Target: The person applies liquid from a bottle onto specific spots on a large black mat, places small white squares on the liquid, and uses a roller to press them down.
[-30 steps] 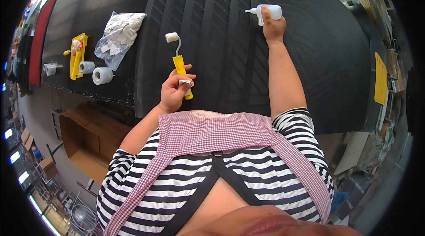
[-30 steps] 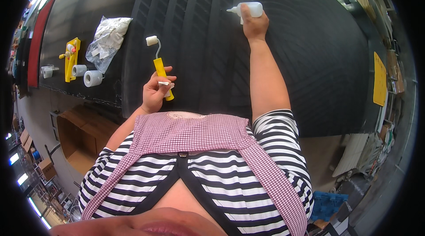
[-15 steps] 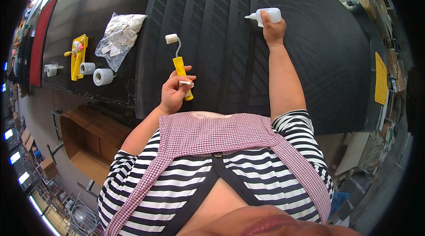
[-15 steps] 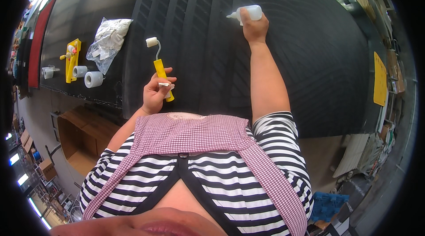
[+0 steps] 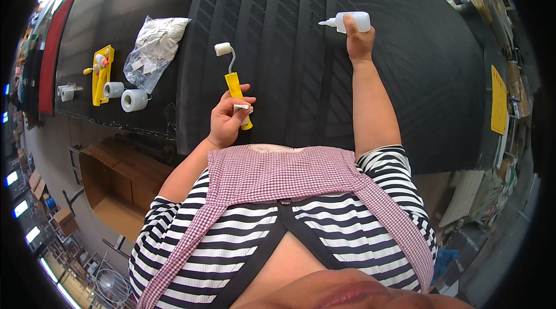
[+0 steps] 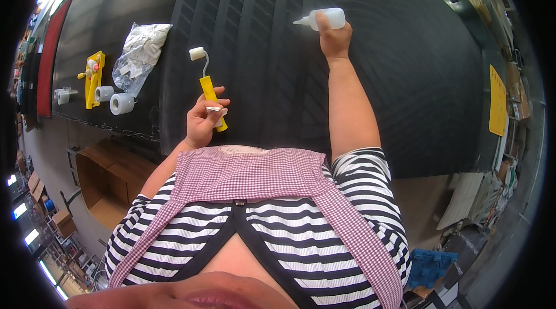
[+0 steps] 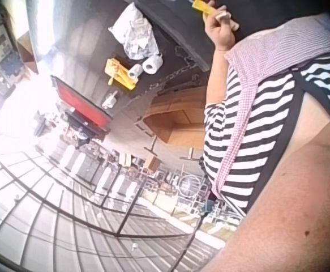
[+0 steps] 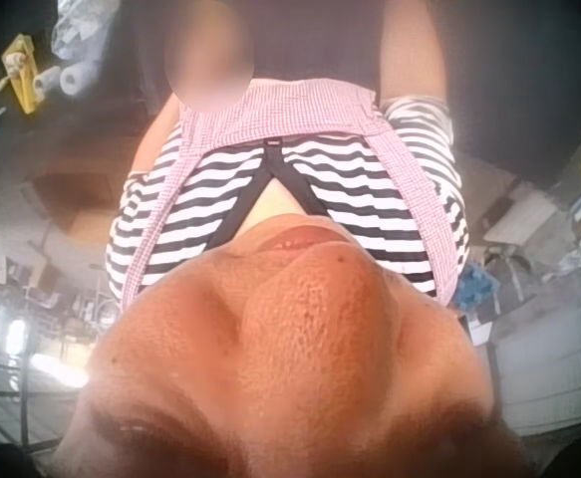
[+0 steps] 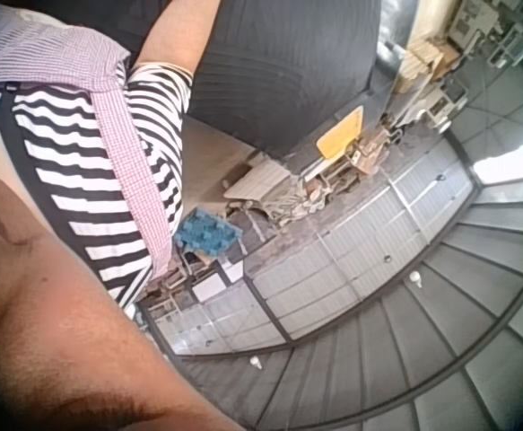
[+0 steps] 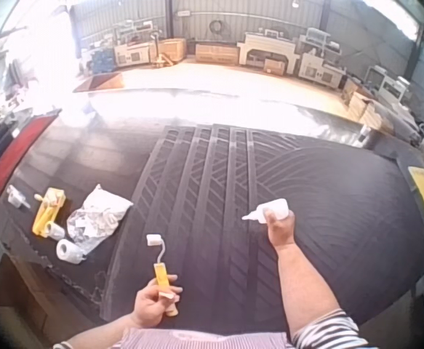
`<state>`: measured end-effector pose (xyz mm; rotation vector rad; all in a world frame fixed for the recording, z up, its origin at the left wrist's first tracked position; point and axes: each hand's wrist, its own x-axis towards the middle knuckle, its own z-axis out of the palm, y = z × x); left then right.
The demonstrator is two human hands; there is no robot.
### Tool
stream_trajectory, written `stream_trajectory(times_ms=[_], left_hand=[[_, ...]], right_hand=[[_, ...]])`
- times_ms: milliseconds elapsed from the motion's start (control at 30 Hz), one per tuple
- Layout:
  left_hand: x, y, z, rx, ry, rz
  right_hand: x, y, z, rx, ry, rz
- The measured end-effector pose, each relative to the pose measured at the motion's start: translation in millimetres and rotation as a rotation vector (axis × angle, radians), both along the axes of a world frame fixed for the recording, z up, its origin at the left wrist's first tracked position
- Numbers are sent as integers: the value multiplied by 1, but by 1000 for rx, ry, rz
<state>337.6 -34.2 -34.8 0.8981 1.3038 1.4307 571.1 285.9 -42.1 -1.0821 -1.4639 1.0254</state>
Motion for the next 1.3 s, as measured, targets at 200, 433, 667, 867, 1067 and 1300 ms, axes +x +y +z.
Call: stream_trajectory(times_ms=[200, 433, 667, 867, 1067, 1300], left_hand=[[0, 1, 0, 6, -17, -3], [0, 1, 0, 4, -4, -1], [-2, 0, -3, 24, 27, -29], [-2, 0, -4, 26, 8, -29], [-3, 1, -3, 25, 19, -40], [-3, 0, -3, 20, 14, -39]], right_hand=[[-3, 1, -5, -14, -62, 45], [-2, 3, -6, 38, -133, -6], [-3, 4, -2, -44, 40, -50], [-13, 8, -1, -32, -24, -100], [-22, 11, 0, 1, -181, -153], [-23, 11, 0, 30, -243, -190]])
